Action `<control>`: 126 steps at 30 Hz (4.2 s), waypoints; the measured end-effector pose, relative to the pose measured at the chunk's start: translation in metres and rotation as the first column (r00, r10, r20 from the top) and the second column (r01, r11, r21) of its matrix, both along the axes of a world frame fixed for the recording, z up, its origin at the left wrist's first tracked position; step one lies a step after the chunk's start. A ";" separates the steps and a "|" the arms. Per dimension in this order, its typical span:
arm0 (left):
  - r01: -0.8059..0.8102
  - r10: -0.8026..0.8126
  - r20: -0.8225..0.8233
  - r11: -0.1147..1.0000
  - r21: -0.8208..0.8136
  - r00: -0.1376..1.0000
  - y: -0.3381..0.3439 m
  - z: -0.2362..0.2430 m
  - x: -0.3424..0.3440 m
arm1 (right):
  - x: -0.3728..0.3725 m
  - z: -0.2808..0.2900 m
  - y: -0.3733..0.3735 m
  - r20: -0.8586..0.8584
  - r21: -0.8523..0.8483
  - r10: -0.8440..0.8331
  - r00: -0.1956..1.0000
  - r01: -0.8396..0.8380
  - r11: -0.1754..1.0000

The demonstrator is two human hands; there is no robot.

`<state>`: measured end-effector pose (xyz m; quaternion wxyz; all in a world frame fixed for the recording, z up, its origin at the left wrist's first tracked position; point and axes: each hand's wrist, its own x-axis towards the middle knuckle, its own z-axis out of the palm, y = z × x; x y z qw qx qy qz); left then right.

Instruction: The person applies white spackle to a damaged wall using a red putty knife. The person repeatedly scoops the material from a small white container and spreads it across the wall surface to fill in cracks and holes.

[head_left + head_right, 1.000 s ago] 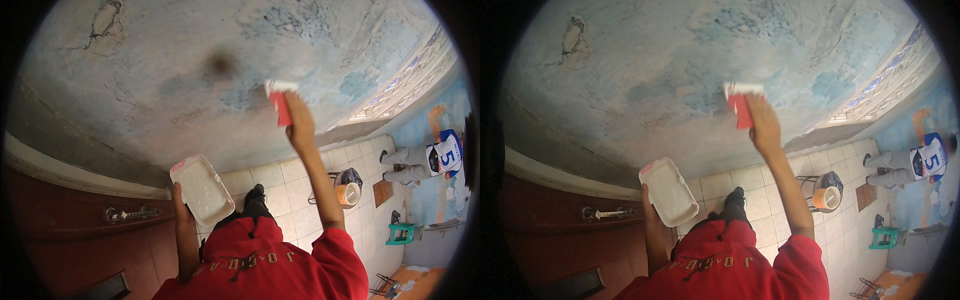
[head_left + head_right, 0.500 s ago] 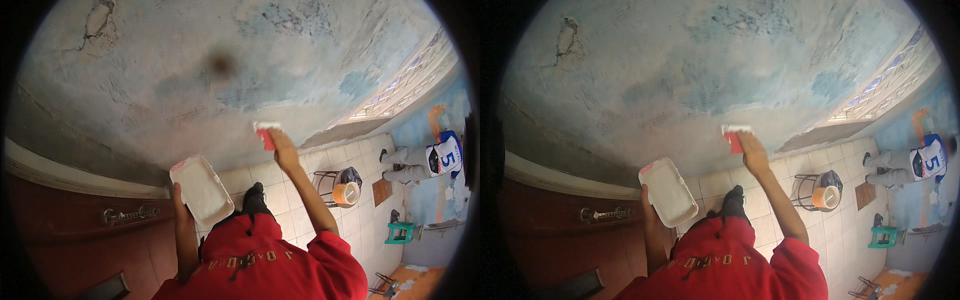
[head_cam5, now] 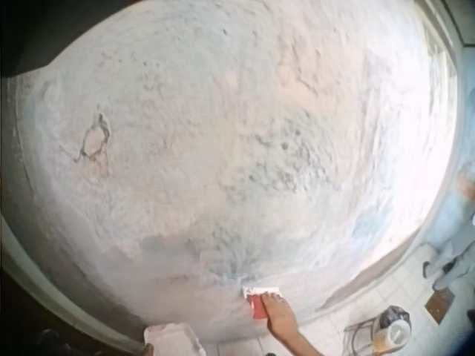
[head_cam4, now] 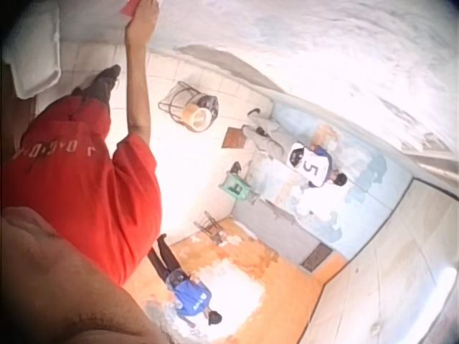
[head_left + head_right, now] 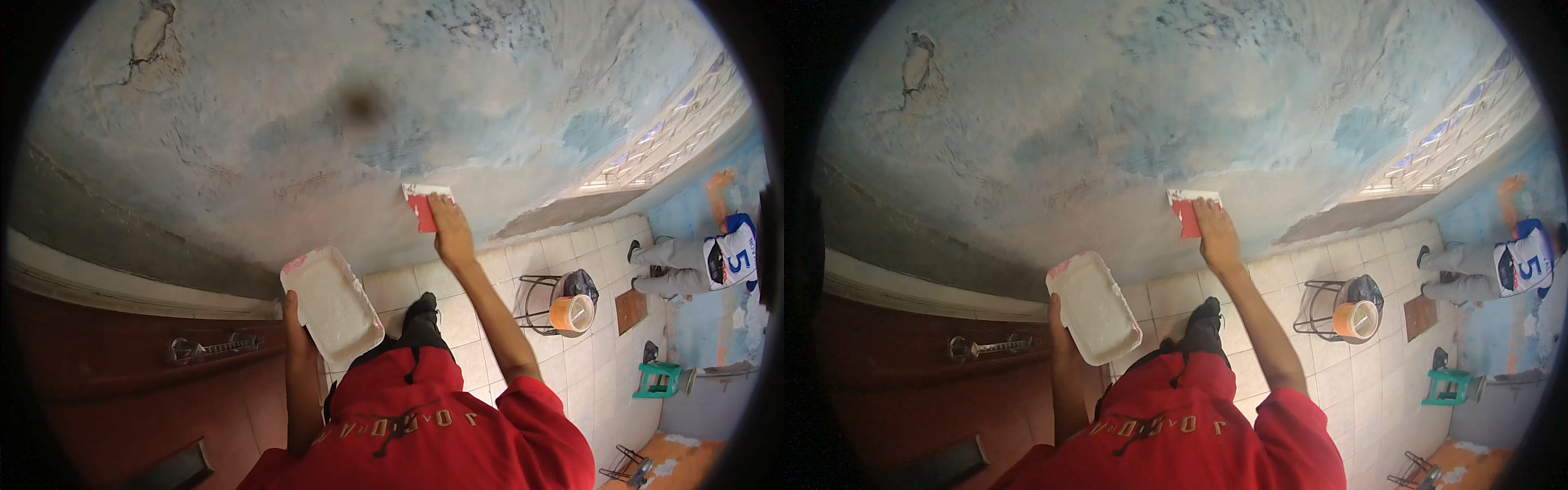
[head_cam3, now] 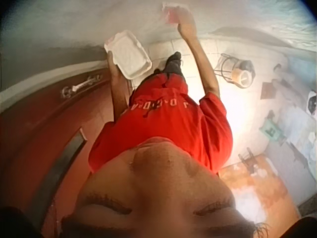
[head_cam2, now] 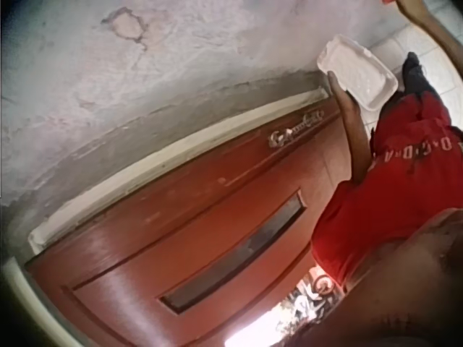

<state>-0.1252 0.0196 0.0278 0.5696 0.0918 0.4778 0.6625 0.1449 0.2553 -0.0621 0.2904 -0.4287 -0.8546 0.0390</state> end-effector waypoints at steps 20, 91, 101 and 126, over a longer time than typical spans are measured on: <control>-0.031 0.031 0.041 1.000 -0.001 0.999 -0.008 -0.010 0.002 | 0.017 0.060 0.019 -0.153 0.170 0.205 0.967 -0.179 0.969; -0.047 0.078 -0.329 0.994 0.099 0.941 -0.026 -0.010 0.005 | -0.036 0.123 -0.150 -0.732 -0.679 -0.585 0.349 -0.435 0.591; -0.092 0.092 -0.041 0.996 0.002 0.995 -0.018 0.015 0.023 | -0.049 0.077 -0.189 -0.854 -0.371 -0.175 0.490 -0.337 0.866; 0.232 -0.243 -0.245 0.970 -0.074 0.939 -0.032 -0.008 0.017 | -0.030 -0.002 -0.157 -0.419 -0.378 0.164 0.893 -0.336 0.863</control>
